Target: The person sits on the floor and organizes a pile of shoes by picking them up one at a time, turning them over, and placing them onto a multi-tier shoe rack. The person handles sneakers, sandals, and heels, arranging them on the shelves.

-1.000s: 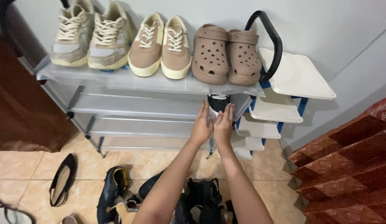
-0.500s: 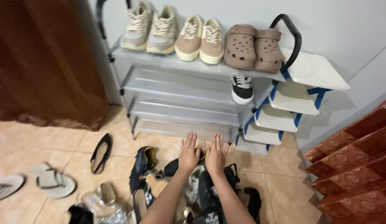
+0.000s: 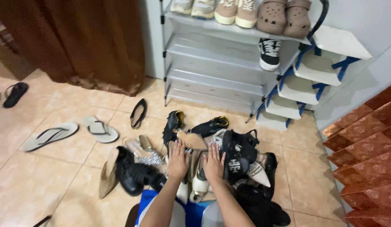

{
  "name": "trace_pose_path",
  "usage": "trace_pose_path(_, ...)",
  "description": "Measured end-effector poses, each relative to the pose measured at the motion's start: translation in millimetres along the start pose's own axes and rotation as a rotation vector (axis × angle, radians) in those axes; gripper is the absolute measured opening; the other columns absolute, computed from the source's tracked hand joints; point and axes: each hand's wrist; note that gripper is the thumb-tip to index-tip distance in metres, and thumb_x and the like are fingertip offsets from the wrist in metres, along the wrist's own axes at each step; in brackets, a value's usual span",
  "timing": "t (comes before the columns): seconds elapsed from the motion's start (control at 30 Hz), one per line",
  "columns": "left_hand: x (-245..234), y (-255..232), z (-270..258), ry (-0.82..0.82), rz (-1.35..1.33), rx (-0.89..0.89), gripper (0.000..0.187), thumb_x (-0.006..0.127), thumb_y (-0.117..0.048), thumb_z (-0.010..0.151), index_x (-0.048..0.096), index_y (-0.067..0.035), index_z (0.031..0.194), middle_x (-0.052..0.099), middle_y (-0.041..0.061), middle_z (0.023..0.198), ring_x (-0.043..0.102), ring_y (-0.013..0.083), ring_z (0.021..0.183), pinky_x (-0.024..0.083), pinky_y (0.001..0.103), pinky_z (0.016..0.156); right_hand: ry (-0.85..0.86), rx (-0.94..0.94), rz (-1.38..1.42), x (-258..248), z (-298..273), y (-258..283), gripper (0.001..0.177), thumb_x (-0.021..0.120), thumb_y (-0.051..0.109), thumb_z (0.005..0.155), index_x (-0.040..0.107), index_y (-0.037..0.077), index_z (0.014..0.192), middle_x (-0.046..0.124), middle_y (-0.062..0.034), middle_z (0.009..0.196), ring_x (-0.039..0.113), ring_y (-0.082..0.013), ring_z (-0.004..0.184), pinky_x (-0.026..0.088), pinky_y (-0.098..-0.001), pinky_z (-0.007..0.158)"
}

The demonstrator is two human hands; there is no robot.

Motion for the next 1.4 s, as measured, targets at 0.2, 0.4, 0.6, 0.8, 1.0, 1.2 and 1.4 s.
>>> trace_pose_path(0.2, -31, 52, -80, 0.011, 0.126, -0.135, 0.065, 0.051, -0.034, 0.098, 0.035, -0.007, 0.155, 0.036, 0.013, 0.161, 0.027, 0.0284, 0.152, 0.018, 0.049, 0.122, 0.02, -0.1, -0.058, 10, -46, 32, 0.067, 0.05, 0.036, 0.1, 0.031, 0.008, 0.158, 0.028, -0.0087, 0.166, 0.022, -0.0224, 0.155, 0.011, -0.0536, 0.125)
trace_pose_path(0.4, -44, 86, -131, -0.009, 0.214, -0.281, 0.064, 0.048, -0.036, 0.099, 0.036, -0.006, 0.155, 0.037, 0.01, 0.162, 0.027, 0.0251, 0.152, 0.019, 0.047, 0.122, 0.044, -0.178, -0.051, 4, -66, 66, 0.072, 0.051, 0.035, 0.097, 0.028, 0.01, 0.161, 0.028, -0.0063, 0.166, 0.021, -0.0211, 0.154, 0.01, -0.054, 0.123)
trace_pose_path(0.6, -56, 107, -135, -0.041, 0.269, -0.386, 0.061, 0.044, -0.037, 0.103, 0.038, -0.005, 0.154, 0.037, 0.009, 0.162, 0.027, 0.0242, 0.154, 0.019, 0.046, 0.124, 0.125, -0.2, 0.015, 6, -71, 89, 0.067, 0.048, 0.038, 0.101, 0.028, 0.014, 0.161, 0.027, -0.0025, 0.167, 0.02, -0.0178, 0.156, 0.011, -0.0513, 0.125)
trace_pose_path(0.8, -59, 101, -127, -0.053, 0.276, -0.353, 0.061, 0.043, -0.037, 0.103, 0.038, -0.006, 0.155, 0.038, 0.009, 0.162, 0.027, 0.0236, 0.153, 0.019, 0.046, 0.124, 0.134, -0.219, 0.032, 6, -63, 99, 0.066, 0.046, 0.039, 0.104, 0.026, 0.012, 0.161, 0.026, -0.0037, 0.167, 0.017, -0.0197, 0.155, 0.009, -0.0507, 0.125)
trace_pose_path(1.0, -49, 91, -113, 0.006, 0.281, -0.312, 0.059, 0.043, -0.037, 0.102, 0.038, -0.01, 0.155, 0.037, 0.008, 0.163, 0.026, 0.0236, 0.154, 0.018, 0.046, 0.125, 0.103, -0.198, 0.014, 4, -58, 80, 0.066, 0.046, 0.038, 0.102, 0.027, 0.011, 0.16, 0.025, -0.0044, 0.168, 0.018, -0.0183, 0.156, 0.009, -0.0515, 0.125)
trace_pose_path(1.2, -25, 54, -95, 0.032, 0.245, -0.201, 0.064, 0.046, -0.035, 0.099, 0.036, -0.008, 0.156, 0.035, 0.011, 0.162, 0.026, 0.0252, 0.151, 0.018, 0.048, 0.122, 0.062, -0.108, -0.035, -9, -56, 34, 0.067, 0.049, 0.037, 0.101, 0.03, 0.01, 0.159, 0.026, -0.0047, 0.167, 0.02, -0.0188, 0.155, 0.009, -0.0535, 0.125)
trace_pose_path(1.4, 8, -2, -90, 0.089, 0.139, -0.015, 0.063, 0.043, -0.036, 0.103, 0.032, -0.009, 0.159, 0.033, 0.01, 0.165, 0.026, 0.0236, 0.153, 0.019, 0.045, 0.123, 0.009, -0.001, -0.063, -33, -68, -22, 0.067, 0.051, 0.037, 0.101, 0.03, 0.01, 0.159, 0.026, -0.0062, 0.168, 0.021, -0.0206, 0.154, 0.011, -0.0541, 0.123)
Point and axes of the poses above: each hand's wrist, its own z-axis towards the middle knuckle, its own x-axis out of the palm, y = z × x
